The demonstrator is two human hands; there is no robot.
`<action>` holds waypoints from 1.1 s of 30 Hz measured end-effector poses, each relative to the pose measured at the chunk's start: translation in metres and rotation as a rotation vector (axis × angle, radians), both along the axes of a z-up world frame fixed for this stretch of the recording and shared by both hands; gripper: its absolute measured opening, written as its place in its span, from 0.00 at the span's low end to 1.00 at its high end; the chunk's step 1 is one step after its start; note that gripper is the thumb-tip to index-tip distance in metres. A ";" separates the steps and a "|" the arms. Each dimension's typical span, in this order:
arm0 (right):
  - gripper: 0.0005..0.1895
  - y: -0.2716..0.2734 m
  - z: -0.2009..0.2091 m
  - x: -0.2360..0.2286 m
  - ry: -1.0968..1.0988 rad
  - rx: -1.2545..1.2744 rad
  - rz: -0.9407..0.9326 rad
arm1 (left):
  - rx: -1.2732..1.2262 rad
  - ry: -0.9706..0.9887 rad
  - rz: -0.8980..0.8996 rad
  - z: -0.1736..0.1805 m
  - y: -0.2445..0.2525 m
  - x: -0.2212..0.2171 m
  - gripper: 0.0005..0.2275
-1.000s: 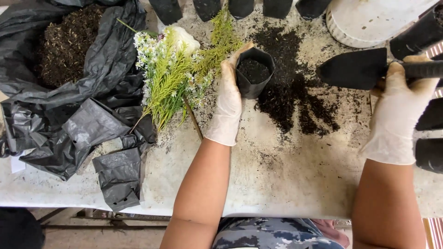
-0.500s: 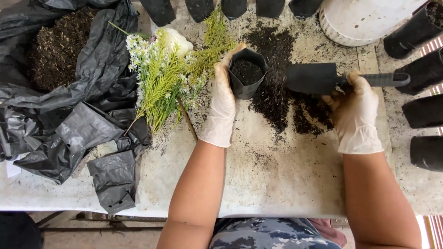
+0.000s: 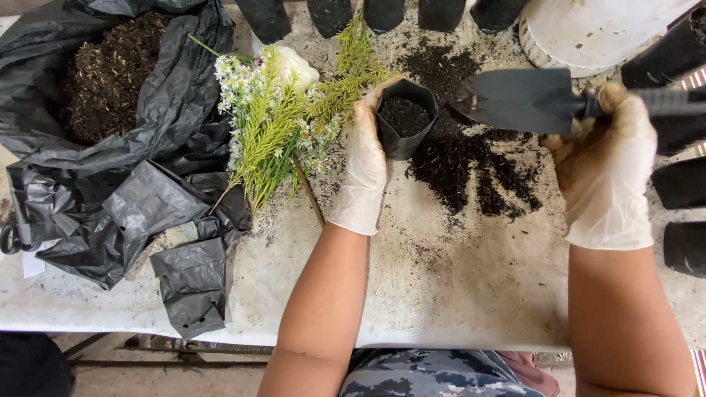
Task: The person arranges artificial flowers into a small black pot and secures them with soil. They then fill a black plastic nursery bag with soil using a trowel and a wooden stick, patting the soil down to compact it.
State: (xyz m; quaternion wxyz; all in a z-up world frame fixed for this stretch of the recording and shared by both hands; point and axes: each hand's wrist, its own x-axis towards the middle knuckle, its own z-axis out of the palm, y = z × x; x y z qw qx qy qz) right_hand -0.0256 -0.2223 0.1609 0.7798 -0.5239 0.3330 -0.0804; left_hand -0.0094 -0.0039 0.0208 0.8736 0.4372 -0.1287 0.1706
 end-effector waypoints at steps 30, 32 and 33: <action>0.20 -0.027 -0.091 0.066 -0.662 -0.363 0.213 | -0.023 -0.023 0.013 -0.005 0.000 0.005 0.34; 0.19 -0.025 -0.105 0.070 -0.657 -0.232 0.221 | -0.028 -0.023 0.014 -0.007 0.000 0.006 0.33; 0.19 -0.024 -0.112 0.071 -0.647 -0.104 0.230 | -0.038 -0.020 0.014 -0.008 -0.001 0.006 0.33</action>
